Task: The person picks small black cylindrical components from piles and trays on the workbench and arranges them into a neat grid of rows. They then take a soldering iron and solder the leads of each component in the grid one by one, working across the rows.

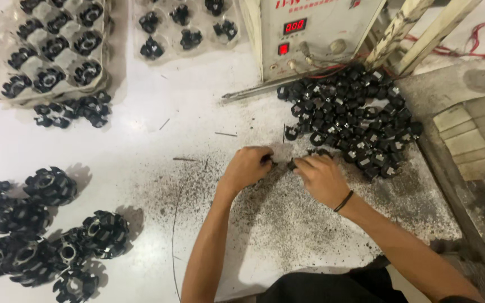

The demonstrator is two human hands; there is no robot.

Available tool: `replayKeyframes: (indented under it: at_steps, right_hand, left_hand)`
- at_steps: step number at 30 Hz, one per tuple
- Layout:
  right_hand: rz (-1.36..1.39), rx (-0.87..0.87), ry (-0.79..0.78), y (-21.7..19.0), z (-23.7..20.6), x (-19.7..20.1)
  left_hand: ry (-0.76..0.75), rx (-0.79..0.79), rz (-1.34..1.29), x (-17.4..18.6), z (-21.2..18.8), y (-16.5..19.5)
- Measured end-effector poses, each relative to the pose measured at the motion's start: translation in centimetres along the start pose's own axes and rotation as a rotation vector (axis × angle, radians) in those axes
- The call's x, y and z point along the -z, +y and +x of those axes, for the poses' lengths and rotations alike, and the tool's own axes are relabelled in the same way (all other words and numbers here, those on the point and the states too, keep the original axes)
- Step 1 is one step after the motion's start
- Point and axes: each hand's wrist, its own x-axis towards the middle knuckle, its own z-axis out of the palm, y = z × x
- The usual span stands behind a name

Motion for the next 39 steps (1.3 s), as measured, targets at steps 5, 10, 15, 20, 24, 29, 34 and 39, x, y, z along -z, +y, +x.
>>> replayKeyframes:
  at_steps: [5,10,15,20,24,29,34,39]
  right_hand:
    - [0.14,-0.248,-0.204,-2.3,-0.4,1.6]
    - [0.231,-0.215,-0.124,-3.8,0.0,1.3]
    - [0.149,-0.197,-0.021,-3.8,2.3,-1.4]
    - [-0.199,-0.139,0.033,-1.0,6.5,-0.4]
    - [-0.461,-0.045,0.042,0.0,8.5,-0.9]
    - [-0.25,0.044,-0.104,-1.9,3.3,0.2]
    - [0.431,-0.295,-0.061,-5.0,-1.5,0.4]
    - [0.203,-0.207,0.05,-6.2,0.3,-1.3]
  left_hand:
    - [0.068,-0.03,-0.033,-0.2,0.2,-0.2]
    - [0.071,-0.037,-0.06,-0.4,0.4,-0.5]
    - [0.052,-0.076,-0.1,-0.3,0.4,-0.8]
    - [0.027,-0.109,-0.115,0.4,0.3,-0.6]
    - [-0.055,-0.08,-0.019,0.7,-0.1,0.4]
    - [-0.057,-0.05,0.049,0.2,-0.3,0.6]
    - [-0.074,-0.078,0.016,0.1,-0.3,-0.5]
    - [-0.067,-0.093,0.013,0.2,-0.5,0.0]
